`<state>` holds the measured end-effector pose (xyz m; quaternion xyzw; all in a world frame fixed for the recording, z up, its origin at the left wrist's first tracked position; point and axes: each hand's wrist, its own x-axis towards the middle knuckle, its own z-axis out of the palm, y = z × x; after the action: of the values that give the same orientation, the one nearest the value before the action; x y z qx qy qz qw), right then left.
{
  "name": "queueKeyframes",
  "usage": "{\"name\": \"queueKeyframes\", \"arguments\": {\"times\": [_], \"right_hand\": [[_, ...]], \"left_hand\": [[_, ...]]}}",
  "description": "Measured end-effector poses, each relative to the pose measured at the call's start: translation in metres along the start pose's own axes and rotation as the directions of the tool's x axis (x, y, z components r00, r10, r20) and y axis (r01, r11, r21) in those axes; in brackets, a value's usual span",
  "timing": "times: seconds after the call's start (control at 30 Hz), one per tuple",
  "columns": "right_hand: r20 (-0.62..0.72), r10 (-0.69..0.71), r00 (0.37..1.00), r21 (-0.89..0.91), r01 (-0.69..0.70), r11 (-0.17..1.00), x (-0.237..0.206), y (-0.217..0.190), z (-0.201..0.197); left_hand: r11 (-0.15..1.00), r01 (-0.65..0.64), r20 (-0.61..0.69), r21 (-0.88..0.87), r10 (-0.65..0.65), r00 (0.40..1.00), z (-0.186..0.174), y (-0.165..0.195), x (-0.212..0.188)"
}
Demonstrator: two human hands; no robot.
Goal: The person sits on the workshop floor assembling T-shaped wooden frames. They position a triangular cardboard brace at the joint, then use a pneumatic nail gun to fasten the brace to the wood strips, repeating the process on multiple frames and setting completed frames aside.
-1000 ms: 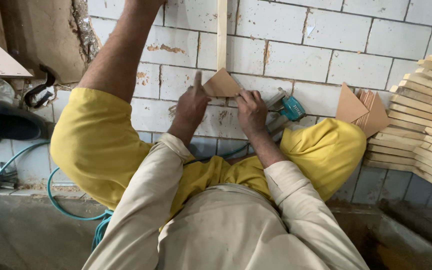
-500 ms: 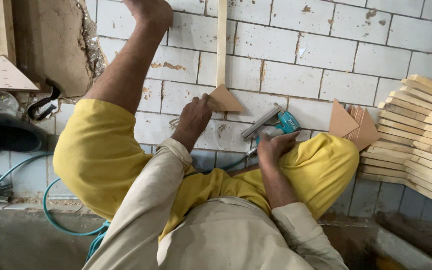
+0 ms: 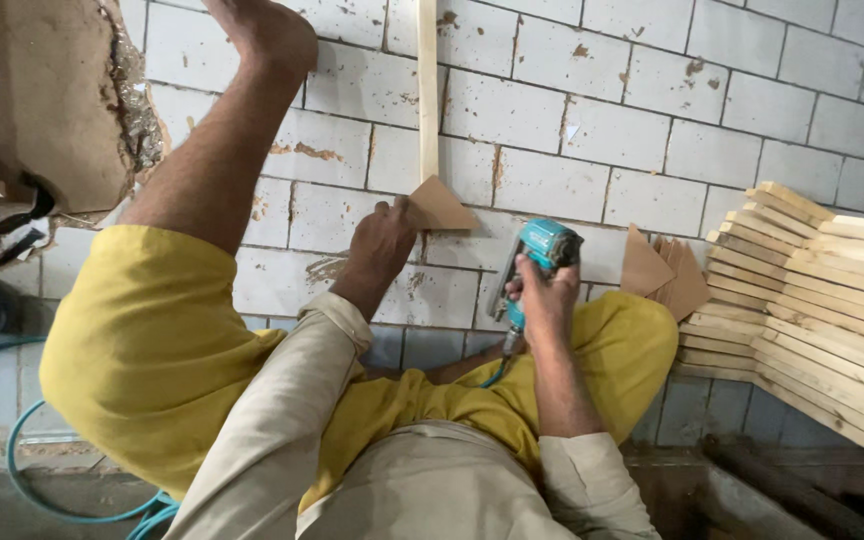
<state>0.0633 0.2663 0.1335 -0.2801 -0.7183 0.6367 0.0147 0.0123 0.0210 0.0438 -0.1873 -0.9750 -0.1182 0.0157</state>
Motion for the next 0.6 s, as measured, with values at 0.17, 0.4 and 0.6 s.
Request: {"name": "queueKeyframes", "arguments": {"times": [0.17,0.4,0.6], "right_hand": [[0.108,-0.015,0.994,-0.254,0.043,0.966,-0.015,-0.019,0.048],[0.130,-0.105,0.986,-0.363,0.146,0.920,0.000,0.011,0.066],[0.150,-0.112,0.982,-0.440,0.168,0.882,-0.001,0.007,0.067]], "left_hand": [[1.000,0.026,-0.049,-0.013,-0.027,0.998,-0.002,-0.002,0.001],[0.995,0.065,0.017,-0.072,-0.064,0.998,-0.008,-0.005,0.000],[0.998,0.051,0.087,-0.031,-0.048,0.995,-0.011,-0.008,0.002]]}}
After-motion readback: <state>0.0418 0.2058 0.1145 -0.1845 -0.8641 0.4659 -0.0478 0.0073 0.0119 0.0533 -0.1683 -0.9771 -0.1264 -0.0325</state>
